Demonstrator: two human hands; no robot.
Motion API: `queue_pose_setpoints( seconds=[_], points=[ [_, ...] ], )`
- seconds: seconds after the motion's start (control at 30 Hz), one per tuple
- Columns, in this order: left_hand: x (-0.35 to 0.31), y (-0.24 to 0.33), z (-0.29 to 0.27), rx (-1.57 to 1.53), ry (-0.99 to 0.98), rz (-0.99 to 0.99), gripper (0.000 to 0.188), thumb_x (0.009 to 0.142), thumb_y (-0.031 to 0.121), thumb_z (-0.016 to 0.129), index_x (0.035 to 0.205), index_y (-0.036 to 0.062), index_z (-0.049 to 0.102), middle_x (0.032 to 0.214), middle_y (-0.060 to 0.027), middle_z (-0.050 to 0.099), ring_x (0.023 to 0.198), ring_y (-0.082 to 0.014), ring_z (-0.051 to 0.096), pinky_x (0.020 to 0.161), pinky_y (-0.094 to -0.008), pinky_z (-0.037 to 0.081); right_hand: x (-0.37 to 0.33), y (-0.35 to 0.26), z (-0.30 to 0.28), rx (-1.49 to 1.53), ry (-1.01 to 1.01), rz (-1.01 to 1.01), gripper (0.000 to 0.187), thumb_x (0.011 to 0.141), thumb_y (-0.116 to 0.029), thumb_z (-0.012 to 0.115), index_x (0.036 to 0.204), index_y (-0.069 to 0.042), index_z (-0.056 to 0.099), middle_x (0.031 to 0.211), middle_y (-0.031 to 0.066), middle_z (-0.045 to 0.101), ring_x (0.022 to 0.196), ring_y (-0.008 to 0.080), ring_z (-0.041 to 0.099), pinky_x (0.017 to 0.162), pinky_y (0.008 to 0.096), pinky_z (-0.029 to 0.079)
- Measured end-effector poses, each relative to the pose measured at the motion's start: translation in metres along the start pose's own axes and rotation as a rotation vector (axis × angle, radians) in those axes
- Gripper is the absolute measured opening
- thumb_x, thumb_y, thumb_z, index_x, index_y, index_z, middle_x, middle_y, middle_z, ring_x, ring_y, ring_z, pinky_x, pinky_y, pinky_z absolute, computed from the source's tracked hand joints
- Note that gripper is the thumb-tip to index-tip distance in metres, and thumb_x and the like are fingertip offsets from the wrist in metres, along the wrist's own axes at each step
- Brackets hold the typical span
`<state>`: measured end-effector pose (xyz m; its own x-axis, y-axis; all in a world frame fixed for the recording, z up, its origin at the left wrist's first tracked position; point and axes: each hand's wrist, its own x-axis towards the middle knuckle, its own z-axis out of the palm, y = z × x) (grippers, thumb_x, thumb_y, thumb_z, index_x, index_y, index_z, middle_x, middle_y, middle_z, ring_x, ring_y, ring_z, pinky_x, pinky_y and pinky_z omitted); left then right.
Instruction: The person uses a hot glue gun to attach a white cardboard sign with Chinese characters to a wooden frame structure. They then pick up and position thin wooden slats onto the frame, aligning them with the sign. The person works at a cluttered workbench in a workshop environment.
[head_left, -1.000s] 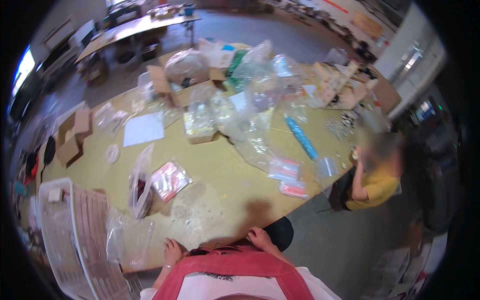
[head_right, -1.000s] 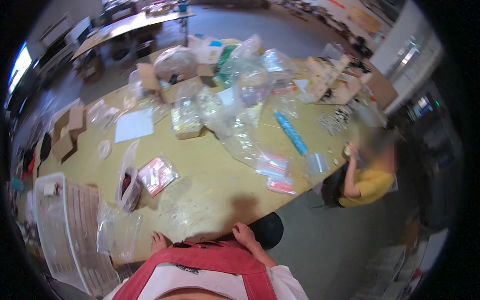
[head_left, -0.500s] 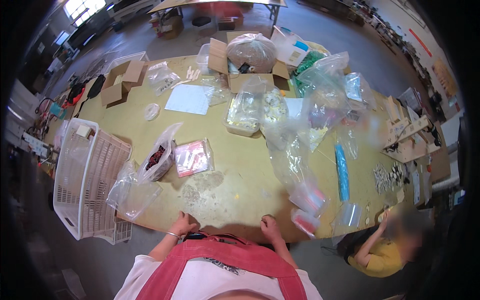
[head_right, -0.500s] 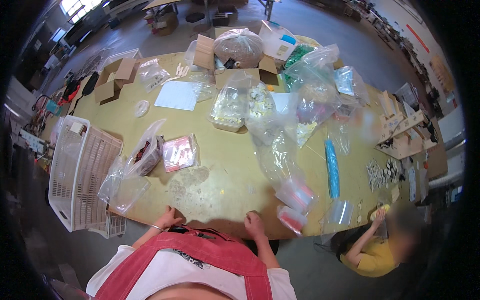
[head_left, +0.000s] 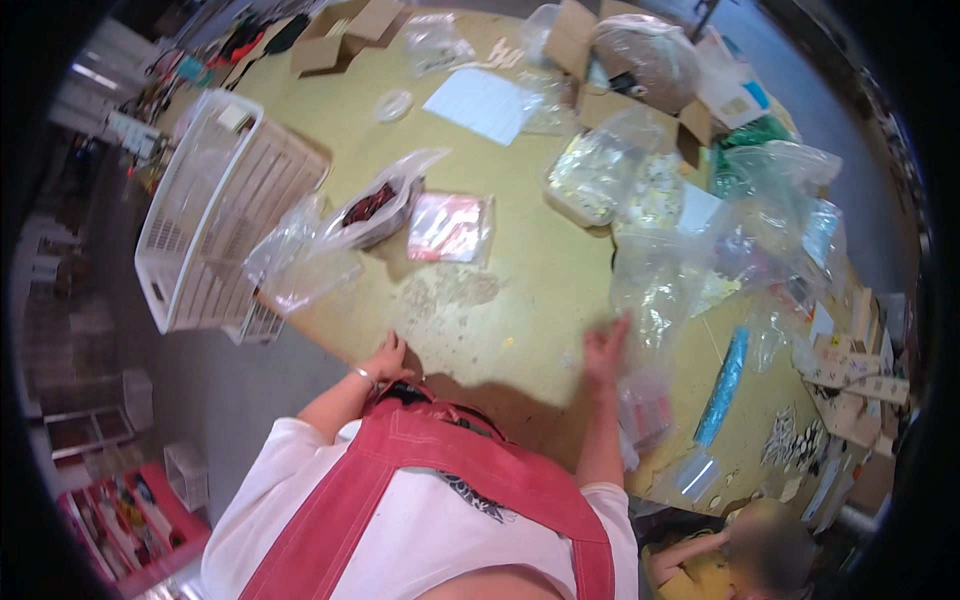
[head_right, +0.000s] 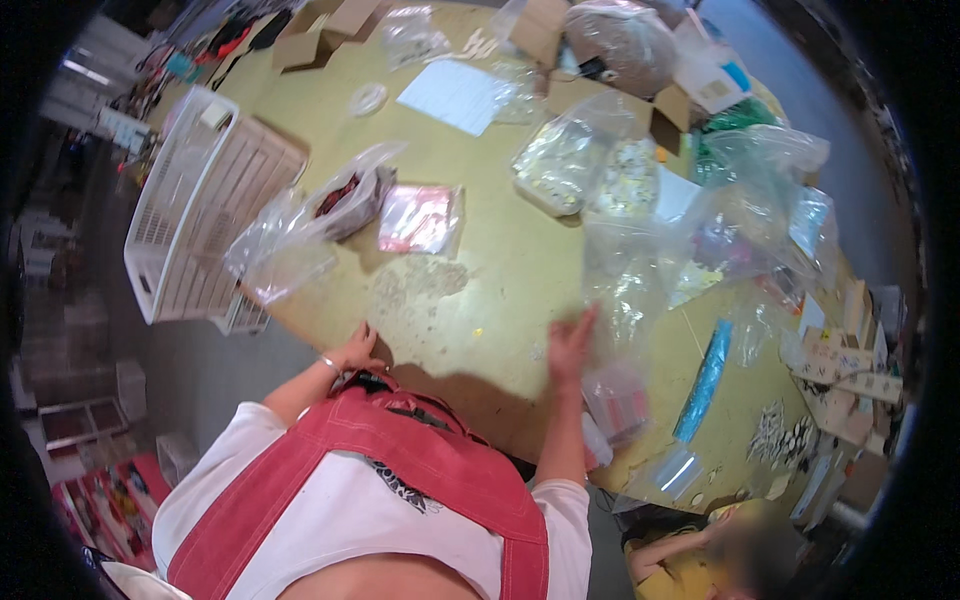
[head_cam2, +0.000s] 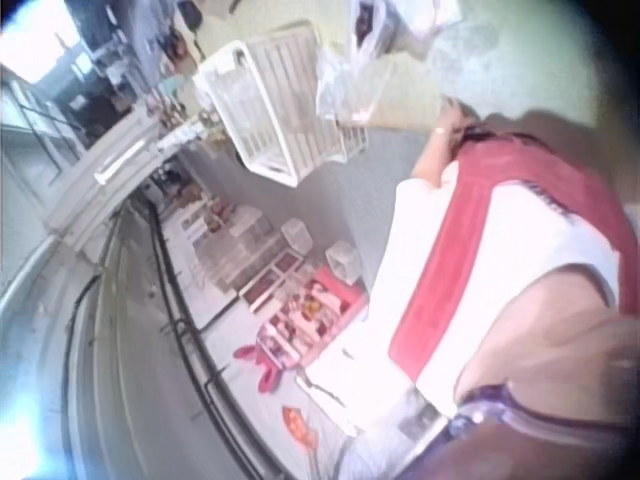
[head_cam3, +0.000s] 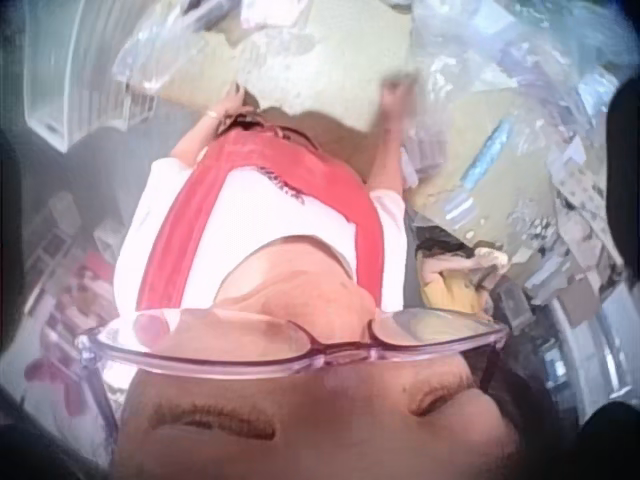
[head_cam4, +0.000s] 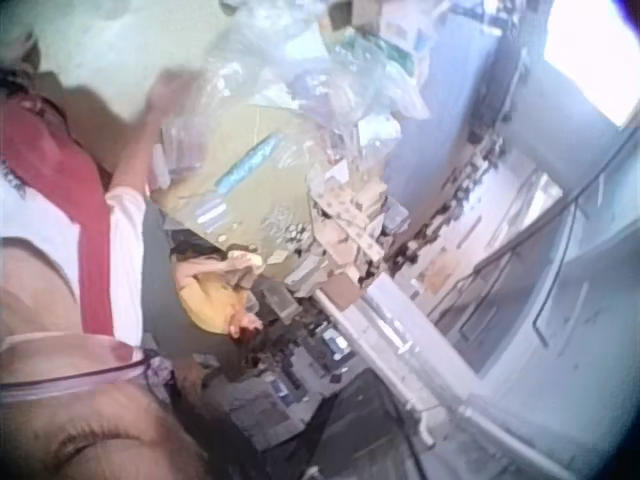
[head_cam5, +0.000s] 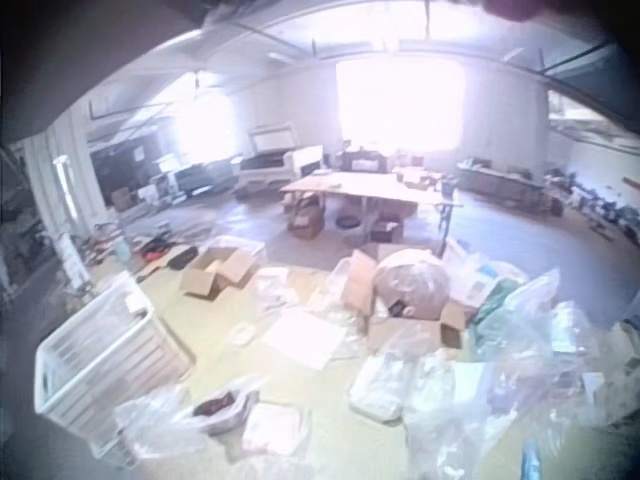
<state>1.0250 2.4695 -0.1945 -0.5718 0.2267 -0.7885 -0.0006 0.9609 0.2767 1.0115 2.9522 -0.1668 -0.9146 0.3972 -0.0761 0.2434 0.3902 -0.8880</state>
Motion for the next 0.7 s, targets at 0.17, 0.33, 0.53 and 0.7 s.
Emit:
queue_pose_setpoints(
  seconds=[0.17, 0.33, 0.53, 0.7],
  points=[
    [-0.006, -0.004, 0.001, -0.031, -0.025, -0.014, 0.113, 0.078, 0.05, 0.077, 0.154, -0.0072, 0.015, 0.157, -0.0421, -0.001, 0.145, -0.0565, 0.018, 0.121, -0.0457, 0.026, 0.029, 0.003, -0.047, 0.226, 0.368, 0.431, 0.086, 0.095, -0.017, 0.064, 0.158, 0.001, 0.008, 0.154, 0.0284, 0.033, 0.133, 0.035, 0.048, 0.109, 0.0397, 0.041],
    [-0.008, 0.002, -0.016, -0.144, -0.095, 0.069, 0.113, 0.08, 0.046, 0.078, 0.154, -0.0085, 0.013, 0.157, -0.042, -0.006, 0.15, -0.0507, 0.009, 0.123, -0.0404, 0.018, 0.028, 0.067, -0.082, 0.338, 0.683, 0.427, 0.077, 0.095, -0.024, 0.065, 0.155, -0.004, 0.02, 0.155, 0.0182, 0.031, 0.125, 0.0315, 0.05, 0.086, 0.0389, 0.053],
    [-0.004, -0.002, -0.012, -0.12, -0.107, 0.048, 0.119, 0.078, 0.054, 0.078, 0.155, -0.0071, 0.011, 0.158, -0.04, -0.009, 0.15, -0.0511, 0.002, 0.124, -0.0449, 0.017, 0.046, -0.031, -0.08, -0.123, 0.682, 0.03, 0.047, 0.09, 0.0, 0.058, 0.136, 0.0, 0.046, 0.133, 0.0188, 0.053, 0.109, 0.0309, 0.059, 0.087, 0.0356, 0.05],
    [0.007, -0.024, -0.005, -0.087, -0.14, 0.088, 0.123, 0.078, 0.055, 0.078, 0.154, -0.0102, 0.008, 0.156, -0.0411, -0.017, 0.149, -0.0525, -0.001, 0.124, -0.044, 0.017, 0.127, -0.063, -0.053, -0.438, 0.405, -0.346, 0.073, 0.081, -0.015, 0.075, 0.145, -0.005, 0.042, 0.14, 0.02, 0.048, 0.123, 0.0358, 0.05, 0.098, 0.0434, 0.045]
  ],
)
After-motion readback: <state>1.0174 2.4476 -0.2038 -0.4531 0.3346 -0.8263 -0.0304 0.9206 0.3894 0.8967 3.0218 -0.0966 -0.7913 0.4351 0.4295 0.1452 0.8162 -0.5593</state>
